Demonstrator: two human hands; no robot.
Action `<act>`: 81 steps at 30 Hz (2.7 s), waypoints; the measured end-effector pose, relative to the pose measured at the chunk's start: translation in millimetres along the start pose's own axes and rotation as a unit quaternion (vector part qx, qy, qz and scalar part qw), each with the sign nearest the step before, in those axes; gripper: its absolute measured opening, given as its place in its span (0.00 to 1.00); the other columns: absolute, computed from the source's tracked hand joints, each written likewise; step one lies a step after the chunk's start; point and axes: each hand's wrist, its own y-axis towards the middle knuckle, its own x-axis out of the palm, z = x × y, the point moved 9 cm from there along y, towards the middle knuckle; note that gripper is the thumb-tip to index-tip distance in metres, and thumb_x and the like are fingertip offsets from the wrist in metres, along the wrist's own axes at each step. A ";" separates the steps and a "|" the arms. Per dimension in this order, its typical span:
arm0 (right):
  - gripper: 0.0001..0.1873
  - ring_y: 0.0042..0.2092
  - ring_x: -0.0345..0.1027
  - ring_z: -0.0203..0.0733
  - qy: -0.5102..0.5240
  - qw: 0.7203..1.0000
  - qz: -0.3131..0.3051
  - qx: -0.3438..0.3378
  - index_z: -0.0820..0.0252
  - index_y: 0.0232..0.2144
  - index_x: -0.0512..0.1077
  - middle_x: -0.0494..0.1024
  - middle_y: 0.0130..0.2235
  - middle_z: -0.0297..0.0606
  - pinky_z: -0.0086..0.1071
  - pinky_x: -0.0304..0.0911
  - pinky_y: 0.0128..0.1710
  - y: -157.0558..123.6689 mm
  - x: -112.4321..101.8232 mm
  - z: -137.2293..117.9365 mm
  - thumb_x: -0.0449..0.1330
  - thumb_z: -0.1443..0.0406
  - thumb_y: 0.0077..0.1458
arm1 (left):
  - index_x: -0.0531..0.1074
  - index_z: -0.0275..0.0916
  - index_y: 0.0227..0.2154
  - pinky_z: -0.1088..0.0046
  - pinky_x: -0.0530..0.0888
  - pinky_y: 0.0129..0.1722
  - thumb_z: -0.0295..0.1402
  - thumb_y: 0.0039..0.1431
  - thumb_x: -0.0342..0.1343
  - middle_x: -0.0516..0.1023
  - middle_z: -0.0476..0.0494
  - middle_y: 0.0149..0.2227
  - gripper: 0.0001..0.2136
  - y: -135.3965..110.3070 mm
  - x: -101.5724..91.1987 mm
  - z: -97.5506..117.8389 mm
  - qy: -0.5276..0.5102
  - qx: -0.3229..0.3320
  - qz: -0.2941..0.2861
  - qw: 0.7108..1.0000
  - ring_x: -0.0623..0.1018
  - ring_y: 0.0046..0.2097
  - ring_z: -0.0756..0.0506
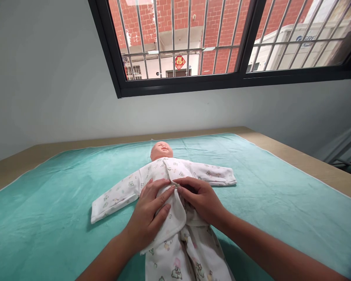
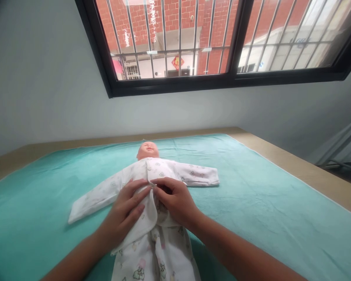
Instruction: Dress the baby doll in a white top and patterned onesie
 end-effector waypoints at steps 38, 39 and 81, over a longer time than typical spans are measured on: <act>0.07 0.33 0.67 0.37 -0.119 0.990 0.041 -0.069 0.57 0.32 0.78 0.75 0.31 0.34 0.31 0.62 0.35 -9.5 4.3 -17.0 0.59 0.64 0.57 | 0.61 0.48 0.59 0.53 0.55 0.67 0.29 0.65 0.49 0.66 0.45 0.60 0.21 -3.0 -7.0 -1.8 -0.036 -0.005 0.058 0.998 0.63 0.63 0.43; 0.08 0.32 0.67 0.37 -0.120 0.990 0.026 -0.073 0.57 0.31 0.78 0.74 0.31 0.35 0.31 0.62 0.35 -8.9 6.8 -18.7 0.59 0.64 0.58 | 0.60 0.48 0.60 0.53 0.55 0.67 0.29 0.65 0.49 0.66 0.44 0.60 0.21 -2.9 -6.5 -1.8 -0.031 -0.005 0.056 0.998 0.63 0.63 0.43; 0.20 0.53 0.63 0.43 -0.199 0.958 -0.118 -0.168 0.54 0.45 0.69 0.67 0.51 0.41 0.36 0.63 0.53 -59.2 10.9 -26.5 0.64 0.71 0.49 | 0.71 0.43 0.47 0.51 0.56 0.65 0.18 0.61 0.46 0.62 0.42 0.61 0.17 -8.2 -15.6 20.7 -0.030 0.098 0.059 0.993 0.63 0.62 0.42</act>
